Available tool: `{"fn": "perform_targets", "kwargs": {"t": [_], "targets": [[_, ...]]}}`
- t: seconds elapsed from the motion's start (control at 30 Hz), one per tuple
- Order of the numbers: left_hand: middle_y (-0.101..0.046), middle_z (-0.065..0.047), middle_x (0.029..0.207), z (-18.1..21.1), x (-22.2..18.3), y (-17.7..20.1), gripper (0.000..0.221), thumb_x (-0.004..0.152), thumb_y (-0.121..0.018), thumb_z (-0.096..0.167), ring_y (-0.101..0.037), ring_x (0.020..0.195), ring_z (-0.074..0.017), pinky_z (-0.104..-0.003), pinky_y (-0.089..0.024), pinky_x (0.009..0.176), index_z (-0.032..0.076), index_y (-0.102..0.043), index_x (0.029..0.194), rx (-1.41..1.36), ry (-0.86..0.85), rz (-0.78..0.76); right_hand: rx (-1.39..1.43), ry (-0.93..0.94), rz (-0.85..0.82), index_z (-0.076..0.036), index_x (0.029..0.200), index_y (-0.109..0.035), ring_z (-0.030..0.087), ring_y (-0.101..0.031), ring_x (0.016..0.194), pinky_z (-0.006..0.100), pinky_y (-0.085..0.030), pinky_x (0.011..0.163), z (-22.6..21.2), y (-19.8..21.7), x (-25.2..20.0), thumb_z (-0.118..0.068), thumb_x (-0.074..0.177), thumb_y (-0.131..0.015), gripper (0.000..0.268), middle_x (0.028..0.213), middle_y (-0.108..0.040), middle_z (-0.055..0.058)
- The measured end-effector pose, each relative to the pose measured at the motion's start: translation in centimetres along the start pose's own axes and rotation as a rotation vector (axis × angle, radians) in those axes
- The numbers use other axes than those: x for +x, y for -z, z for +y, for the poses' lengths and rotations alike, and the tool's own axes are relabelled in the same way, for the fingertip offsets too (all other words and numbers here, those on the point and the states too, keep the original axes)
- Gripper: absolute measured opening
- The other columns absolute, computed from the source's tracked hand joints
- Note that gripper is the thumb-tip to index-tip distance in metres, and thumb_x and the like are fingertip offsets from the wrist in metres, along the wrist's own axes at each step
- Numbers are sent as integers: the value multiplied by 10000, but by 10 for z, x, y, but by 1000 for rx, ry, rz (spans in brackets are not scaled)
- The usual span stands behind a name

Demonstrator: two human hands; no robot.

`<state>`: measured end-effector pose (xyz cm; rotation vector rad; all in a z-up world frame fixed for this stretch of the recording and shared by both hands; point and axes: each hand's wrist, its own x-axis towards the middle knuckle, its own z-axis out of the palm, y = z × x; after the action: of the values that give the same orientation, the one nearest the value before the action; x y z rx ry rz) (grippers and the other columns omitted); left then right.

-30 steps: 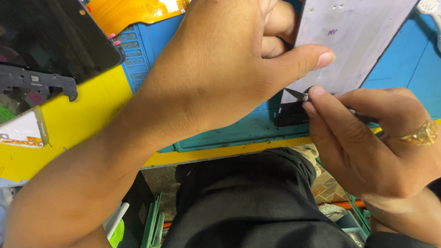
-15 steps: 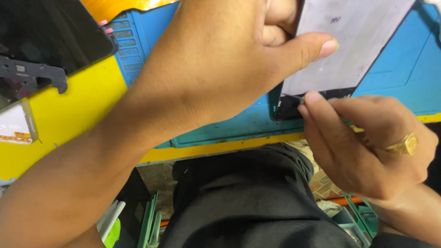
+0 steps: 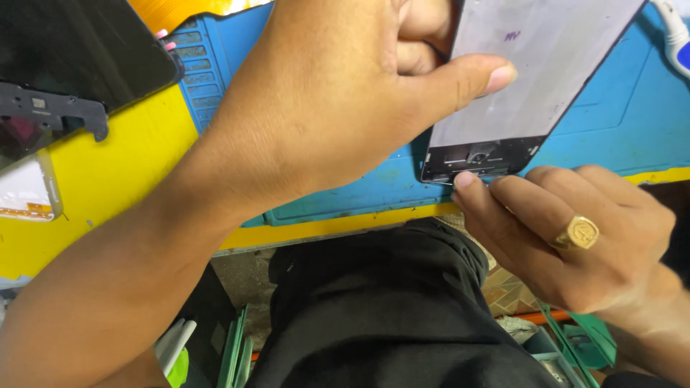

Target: Cleaning adhesive residue from a mobile phone frame using a scraping tool and a toothbrush.

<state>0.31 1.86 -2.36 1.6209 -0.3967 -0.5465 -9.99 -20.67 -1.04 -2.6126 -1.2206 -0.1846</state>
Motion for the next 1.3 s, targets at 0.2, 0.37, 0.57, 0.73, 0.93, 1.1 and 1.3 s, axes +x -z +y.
{"fn": "perform_targets", "kwargs": {"t": [0.2,0.37,0.57,0.73,0.93,1.1,1.3], "targets": [[-355,54,729,-1,-3,-1,571,1008,-882,100,-365,661,-44,-218,-373,572,117,-329,866,150,-36,26,-39,134,-5,4,1004,-750,228,-496,594,362,-310,523,10,13,18,37,1033,-867,125,900,-632,90],[-382,57,688,-2,-6,0,638,988,-957,199,-329,603,-84,-313,-350,623,115,-334,877,354,-111,82,-29,224,-37,20,881,-677,218,-481,583,360,-271,521,14,19,24,53,1025,-893,263,868,-625,91],[-335,54,713,1,-5,0,592,984,-928,116,-306,602,-60,-267,-314,559,120,-344,880,249,-98,54,-23,114,-54,26,868,-639,238,-456,567,382,-268,531,11,22,18,46,1057,-858,290,821,-607,88],[-355,58,685,-1,-4,-1,645,986,-948,157,-336,581,-56,-279,-339,576,118,-317,858,305,-95,74,-75,145,20,-5,922,-686,239,-527,609,366,-325,546,9,15,16,-14,1046,-906,253,887,-649,88],[-371,0,828,0,-1,-7,359,926,-833,-17,-408,744,-78,-192,-544,636,58,-492,1010,48,-169,82,-67,-1,104,1,943,-768,233,-575,643,355,-392,548,8,6,1,-14,1042,-938,197,874,-688,83],[-692,-73,1220,8,1,-6,466,902,-810,30,-704,1100,-166,-281,-611,971,59,-528,1272,-213,-122,138,56,-369,321,156,1167,-788,382,-561,827,457,-467,749,24,31,-37,200,1068,-774,109,1020,-637,276],[-723,-105,1117,30,10,-1,484,765,-669,34,-689,1040,-271,-394,-576,972,49,-640,1248,-951,70,479,-67,-587,482,211,1315,-725,441,-594,1065,494,-488,945,76,42,-43,212,1114,-679,206,1170,-611,332]]}}
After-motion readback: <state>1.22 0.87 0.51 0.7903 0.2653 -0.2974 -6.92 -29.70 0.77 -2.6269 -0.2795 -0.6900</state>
